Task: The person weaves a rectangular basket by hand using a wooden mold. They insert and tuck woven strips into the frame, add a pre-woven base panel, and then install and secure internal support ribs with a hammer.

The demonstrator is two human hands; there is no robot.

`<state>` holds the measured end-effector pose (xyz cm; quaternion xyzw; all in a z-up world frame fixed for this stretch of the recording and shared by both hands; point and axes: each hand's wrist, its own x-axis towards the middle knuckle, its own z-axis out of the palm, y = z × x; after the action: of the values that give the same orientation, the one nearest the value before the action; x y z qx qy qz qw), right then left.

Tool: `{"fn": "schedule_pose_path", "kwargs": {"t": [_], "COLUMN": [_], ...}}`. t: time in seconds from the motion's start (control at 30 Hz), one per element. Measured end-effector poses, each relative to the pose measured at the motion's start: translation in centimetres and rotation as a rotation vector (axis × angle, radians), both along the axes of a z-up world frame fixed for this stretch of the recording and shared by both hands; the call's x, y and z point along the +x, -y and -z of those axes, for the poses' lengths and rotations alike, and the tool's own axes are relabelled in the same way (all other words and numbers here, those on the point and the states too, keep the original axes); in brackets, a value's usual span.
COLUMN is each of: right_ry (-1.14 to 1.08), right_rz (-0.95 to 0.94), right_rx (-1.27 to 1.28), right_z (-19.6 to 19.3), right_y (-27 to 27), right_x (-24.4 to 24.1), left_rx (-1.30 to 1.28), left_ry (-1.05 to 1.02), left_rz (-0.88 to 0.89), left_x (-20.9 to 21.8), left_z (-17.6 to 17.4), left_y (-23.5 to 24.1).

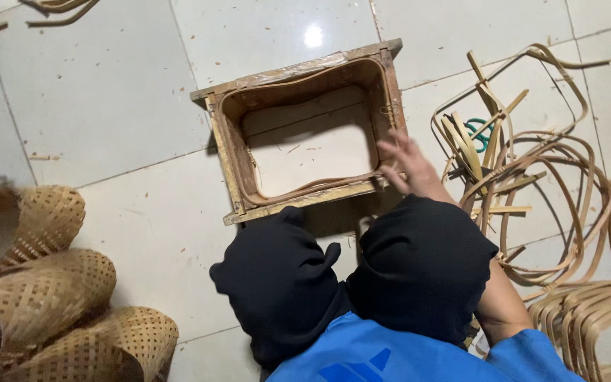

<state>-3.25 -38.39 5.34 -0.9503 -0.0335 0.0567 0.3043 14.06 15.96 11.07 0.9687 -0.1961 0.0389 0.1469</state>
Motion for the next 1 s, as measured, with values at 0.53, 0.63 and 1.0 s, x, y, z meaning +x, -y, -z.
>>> {"fn": "schedule_pose_path", "kwargs": {"t": [0.53, 0.63, 1.0], "right_ry": [0.576, 0.477, -0.108], "right_rz": [0.067, -0.272, -0.357], "right_rx": [-0.175, -0.28, -0.177], "right_z": [-10.2, -8.5, -2.1], "right_y": [5.2, 0.0, -5.3], "right_x": [7.3, 14.4, 28.4], "left_rx": [0.105, -0.105, -0.242], "left_ry": [-0.103, -0.078, -0.347], "left_rz": [0.411, 0.487, 0.664], "left_x": [-3.6, -7.1, -7.9], "left_z": [-3.8, -1.9, 0.2], "left_y": [11.3, 16.4, 16.3]}}
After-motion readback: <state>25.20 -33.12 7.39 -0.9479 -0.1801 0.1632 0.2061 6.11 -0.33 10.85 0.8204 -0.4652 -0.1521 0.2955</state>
